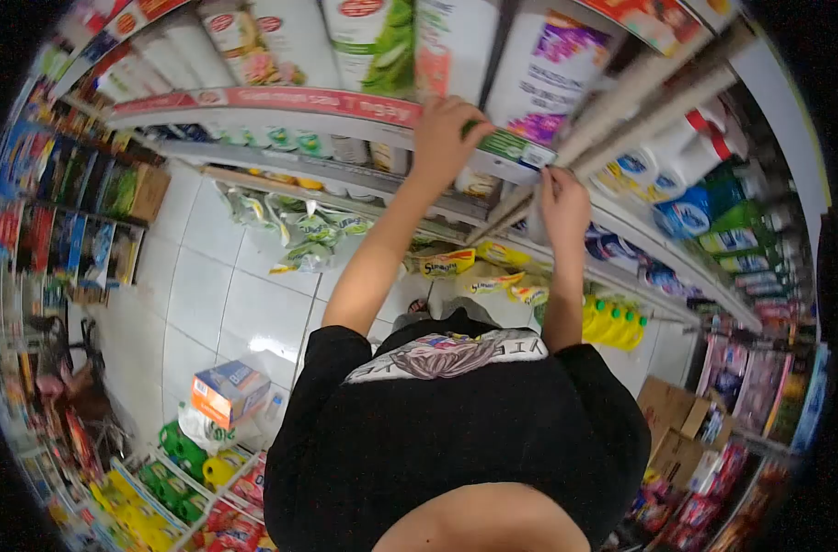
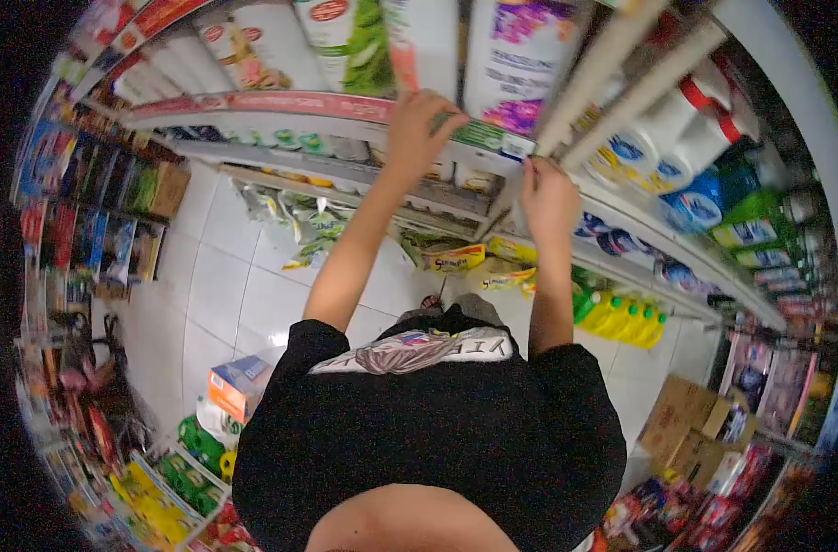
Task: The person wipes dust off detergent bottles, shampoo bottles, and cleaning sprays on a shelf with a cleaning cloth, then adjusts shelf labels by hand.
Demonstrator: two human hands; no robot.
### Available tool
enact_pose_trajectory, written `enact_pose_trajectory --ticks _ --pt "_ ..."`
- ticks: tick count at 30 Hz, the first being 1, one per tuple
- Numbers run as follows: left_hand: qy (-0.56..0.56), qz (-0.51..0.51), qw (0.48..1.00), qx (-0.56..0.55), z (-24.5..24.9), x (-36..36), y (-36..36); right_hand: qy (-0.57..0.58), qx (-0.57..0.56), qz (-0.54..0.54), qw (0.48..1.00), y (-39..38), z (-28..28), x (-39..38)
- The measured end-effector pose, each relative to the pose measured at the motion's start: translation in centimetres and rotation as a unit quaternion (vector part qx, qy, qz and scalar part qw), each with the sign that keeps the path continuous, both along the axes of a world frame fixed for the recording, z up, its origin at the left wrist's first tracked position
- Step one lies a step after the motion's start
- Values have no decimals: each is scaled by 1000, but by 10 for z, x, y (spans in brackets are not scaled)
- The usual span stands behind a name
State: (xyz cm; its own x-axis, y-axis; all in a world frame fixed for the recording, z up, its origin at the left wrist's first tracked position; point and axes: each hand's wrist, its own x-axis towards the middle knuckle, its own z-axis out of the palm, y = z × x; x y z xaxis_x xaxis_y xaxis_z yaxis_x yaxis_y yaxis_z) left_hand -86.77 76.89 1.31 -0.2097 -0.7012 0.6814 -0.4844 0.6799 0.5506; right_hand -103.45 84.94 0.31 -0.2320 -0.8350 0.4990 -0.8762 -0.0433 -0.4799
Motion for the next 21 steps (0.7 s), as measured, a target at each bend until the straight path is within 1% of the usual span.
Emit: enact_pose_trajectory --ticks 2,4,5,7,9,12,16,18,21 --pt "4 22 999 -27 -2 0 0 -3 -8 -14 1000 1 -4 0" --pt "-5 24 999 -27 0 0 2 -92 -85 -11 992 2 -11 2" --pt "-13 36 999 -31 1 0 4 -92 -83 -18 992 3 -15 2" --pt "-14 37 999 -33 0 -1 4 -187 -103 10 977 2 -21 1" --pt "-13 25 999 -43 0 0 5 -182 -124 6 975 2 -22 3" --pt "-22 20 998 -55 0 2 6 -255 -164 3 953 4 -19 8" --pt "-13 7 998 -58 1 1 6 -267 -180 9 947 0 -21 6" --pt "-17 4 998 -57 0 2 6 -298 -190 27 935 -3 -21 4" --pt "-22 4 998 -52 3 2 8 -297 -191 45 934 -5 -17 2"
